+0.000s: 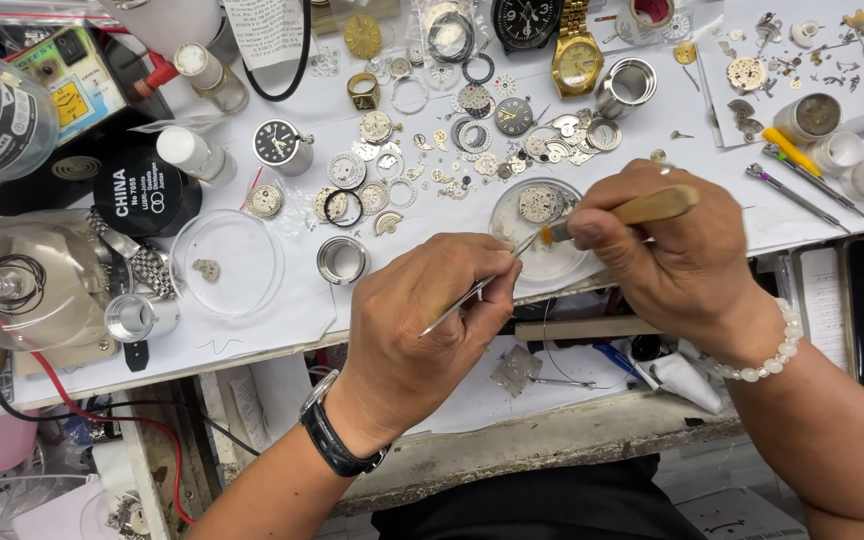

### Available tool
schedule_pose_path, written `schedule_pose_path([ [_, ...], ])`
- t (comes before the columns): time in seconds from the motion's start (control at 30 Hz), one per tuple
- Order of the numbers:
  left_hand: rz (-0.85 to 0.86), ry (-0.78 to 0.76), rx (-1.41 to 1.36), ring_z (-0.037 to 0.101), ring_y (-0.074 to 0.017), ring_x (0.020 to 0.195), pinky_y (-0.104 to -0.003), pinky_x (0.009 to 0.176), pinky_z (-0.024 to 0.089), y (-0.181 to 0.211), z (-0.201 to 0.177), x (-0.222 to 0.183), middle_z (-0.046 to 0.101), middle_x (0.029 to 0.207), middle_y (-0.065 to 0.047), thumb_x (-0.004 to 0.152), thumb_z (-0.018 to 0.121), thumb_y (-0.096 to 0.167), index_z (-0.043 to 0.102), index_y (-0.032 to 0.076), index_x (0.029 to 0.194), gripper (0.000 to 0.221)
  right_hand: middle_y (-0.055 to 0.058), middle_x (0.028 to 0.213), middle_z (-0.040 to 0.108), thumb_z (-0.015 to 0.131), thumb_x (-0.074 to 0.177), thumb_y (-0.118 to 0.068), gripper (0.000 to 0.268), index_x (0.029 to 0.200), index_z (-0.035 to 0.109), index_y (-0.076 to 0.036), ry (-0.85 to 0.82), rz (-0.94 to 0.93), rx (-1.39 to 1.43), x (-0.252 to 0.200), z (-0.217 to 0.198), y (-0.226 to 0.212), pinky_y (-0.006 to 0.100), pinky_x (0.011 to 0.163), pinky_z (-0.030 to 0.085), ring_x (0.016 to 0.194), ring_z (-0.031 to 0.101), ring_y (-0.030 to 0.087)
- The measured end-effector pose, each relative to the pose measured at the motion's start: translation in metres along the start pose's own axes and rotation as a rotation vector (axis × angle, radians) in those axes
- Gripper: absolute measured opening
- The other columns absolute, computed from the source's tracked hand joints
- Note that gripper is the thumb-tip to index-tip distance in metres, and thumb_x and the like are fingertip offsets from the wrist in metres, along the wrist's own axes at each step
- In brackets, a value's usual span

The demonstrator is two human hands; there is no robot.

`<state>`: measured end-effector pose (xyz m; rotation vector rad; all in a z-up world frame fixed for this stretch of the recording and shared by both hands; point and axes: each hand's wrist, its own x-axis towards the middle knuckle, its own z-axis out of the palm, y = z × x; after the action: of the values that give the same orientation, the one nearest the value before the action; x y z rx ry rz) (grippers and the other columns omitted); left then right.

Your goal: A person uses tweezers and a small brush to clean and manipulate tiny internal components of a watch movement on a cluttered repair bench.

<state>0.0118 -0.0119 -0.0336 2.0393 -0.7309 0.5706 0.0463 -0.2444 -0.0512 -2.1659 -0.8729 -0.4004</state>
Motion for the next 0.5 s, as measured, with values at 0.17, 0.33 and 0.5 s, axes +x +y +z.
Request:
schedule_pose_path([
  [0.17, -0.001, 0.006, 0.017, 0.074, -0.0233, 0.079, -0.029, 0.067, 0.058, -0.0011, 0.0007, -0.0014, 0.073, 0.092, -0.01, 0.093, 0.077, -0.01, 0.059, 0.0, 0.101, 0.022, 0.01, 0.081, 0.066, 0.053, 0.109, -0.017, 0.02, 0.1, 0.063, -0.001, -0.036, 0.014, -0.019, -0.0027, -0.0016, 0.0, 0.036, 0.059, 0.045, 0.068, 0.061, 0.024],
  [0.33, 0.005, 0.002, 0.037, 0.072, -0.0221, 0.076, -0.029, 0.064, 0.055, -0.0009, 0.0015, 0.0001, 0.072, 0.091, -0.008, 0.093, 0.077, -0.011, 0.059, 0.001, 0.1, 0.023, 0.011, 0.083, 0.071, 0.06, 0.104, -0.016, 0.018, 0.097, 0.065, 0.0, -0.007, 0.009, 0.066, 0.0005, 0.002, -0.002, 0.032, 0.059, 0.049, 0.068, 0.066, 0.021],
  [0.5, 0.006, -0.005, 0.015, 0.073, -0.0224, 0.078, -0.028, 0.064, 0.056, -0.0005, -0.0005, 0.0013, 0.073, 0.092, -0.01, 0.092, 0.079, -0.012, 0.059, 0.0, 0.101, 0.024, 0.01, 0.076, 0.069, 0.058, 0.104, -0.017, 0.02, 0.095, 0.062, 0.0, 0.043, -0.043, 0.102, 0.0004, 0.0036, 0.0018, 0.029, 0.056, 0.052, 0.065, 0.068, 0.02],
])
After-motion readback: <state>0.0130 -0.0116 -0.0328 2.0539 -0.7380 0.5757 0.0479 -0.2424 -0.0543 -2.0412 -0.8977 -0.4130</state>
